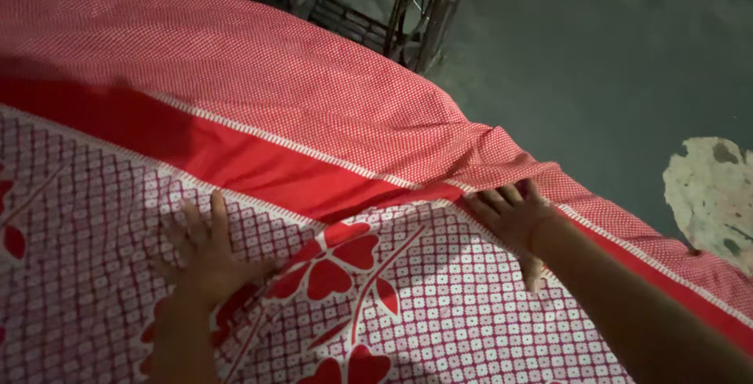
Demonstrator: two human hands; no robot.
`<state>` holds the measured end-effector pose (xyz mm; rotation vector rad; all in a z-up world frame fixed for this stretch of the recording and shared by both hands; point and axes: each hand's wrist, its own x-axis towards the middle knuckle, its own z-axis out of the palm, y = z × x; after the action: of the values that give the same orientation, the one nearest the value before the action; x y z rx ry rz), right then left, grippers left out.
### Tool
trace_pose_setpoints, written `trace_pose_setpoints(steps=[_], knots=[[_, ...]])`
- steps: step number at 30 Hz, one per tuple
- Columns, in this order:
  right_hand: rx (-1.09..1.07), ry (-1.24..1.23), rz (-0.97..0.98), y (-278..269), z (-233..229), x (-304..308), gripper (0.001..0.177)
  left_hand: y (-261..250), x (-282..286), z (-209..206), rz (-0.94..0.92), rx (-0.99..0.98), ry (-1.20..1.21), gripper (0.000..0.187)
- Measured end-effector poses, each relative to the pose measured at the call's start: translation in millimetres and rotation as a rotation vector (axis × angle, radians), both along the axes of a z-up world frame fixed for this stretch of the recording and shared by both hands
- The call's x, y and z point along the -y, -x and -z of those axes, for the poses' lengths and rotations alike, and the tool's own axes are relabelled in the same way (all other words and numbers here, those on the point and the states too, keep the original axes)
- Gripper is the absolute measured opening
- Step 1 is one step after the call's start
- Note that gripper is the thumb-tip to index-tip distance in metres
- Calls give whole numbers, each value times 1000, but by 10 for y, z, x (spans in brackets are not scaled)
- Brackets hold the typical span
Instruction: The person folds a red and white patterned bed sheet on a bed. They repeatedly lift, align, and smooth the sheet, folding it into smaller sections by hand.
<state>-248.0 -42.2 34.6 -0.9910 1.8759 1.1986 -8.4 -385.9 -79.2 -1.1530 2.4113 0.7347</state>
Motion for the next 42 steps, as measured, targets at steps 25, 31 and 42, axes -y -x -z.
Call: trace_pose_setpoints(steps=[25,31,42], knots=[[185,49,61,297,25,-30,173,130,213,-46,-51,39,-51,162],[237,117,113,450,86,-134,176,103,111,31,-81,70,2,152],[289,235,123,533,-26,-242,175,445,-1090,-379,-132,133,613,69]])
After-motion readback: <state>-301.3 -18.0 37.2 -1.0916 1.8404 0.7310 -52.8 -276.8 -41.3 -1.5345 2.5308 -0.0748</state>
